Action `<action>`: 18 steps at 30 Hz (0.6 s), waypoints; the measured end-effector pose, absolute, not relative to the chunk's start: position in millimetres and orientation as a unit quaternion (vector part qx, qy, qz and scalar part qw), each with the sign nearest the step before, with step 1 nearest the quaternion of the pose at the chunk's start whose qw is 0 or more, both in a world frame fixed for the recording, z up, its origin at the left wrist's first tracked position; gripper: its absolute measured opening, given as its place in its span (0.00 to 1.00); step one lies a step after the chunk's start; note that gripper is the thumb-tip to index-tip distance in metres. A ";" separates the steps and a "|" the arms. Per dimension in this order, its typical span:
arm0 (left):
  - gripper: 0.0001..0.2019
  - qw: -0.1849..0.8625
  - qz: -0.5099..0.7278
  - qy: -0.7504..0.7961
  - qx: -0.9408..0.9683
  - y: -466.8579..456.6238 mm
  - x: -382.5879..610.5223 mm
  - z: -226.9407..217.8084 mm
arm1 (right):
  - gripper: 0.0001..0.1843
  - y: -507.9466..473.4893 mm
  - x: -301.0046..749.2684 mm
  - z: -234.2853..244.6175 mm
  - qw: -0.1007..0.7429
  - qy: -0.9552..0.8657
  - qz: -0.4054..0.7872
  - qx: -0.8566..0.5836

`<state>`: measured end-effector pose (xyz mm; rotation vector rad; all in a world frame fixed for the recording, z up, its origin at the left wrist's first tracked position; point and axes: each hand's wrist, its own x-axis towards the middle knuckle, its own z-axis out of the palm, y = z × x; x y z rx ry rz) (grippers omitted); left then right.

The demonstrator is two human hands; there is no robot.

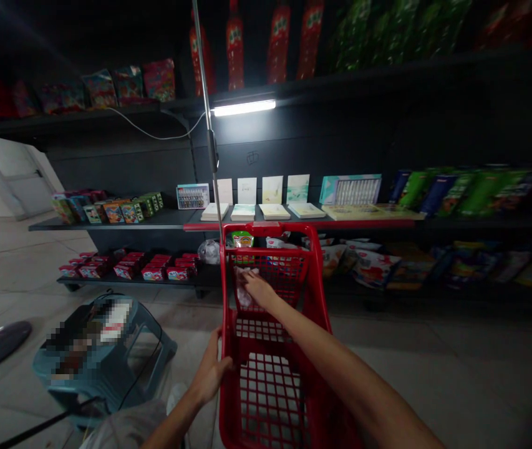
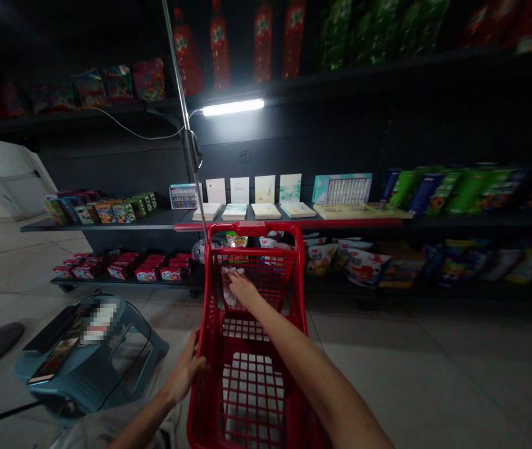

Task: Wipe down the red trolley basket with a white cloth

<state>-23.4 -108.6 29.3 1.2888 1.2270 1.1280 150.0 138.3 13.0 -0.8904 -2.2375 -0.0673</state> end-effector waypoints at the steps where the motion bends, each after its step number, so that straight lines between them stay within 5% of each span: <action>1: 0.33 0.480 0.464 0.525 0.528 -104.1 -25.6 29.4 | 0.18 141.3 154.5 24.6 0.343 -0.875 -0.030 -0.341; 7: 0.20 0.429 0.509 0.571 0.480 -72.9 -23.9 26.9 | 0.17 150.0 187.1 90.3 0.307 -0.876 -0.121 -0.351; 13: 0.40 0.435 0.567 0.508 0.480 -55.4 -17.6 35.9 | 0.14 135.9 188.6 60.1 0.246 -0.876 -0.101 -0.402; 18: 0.44 0.451 0.535 0.549 0.457 -44.5 -16.7 46.2 | 0.16 137.0 185.7 47.3 0.184 -0.896 -0.020 -0.403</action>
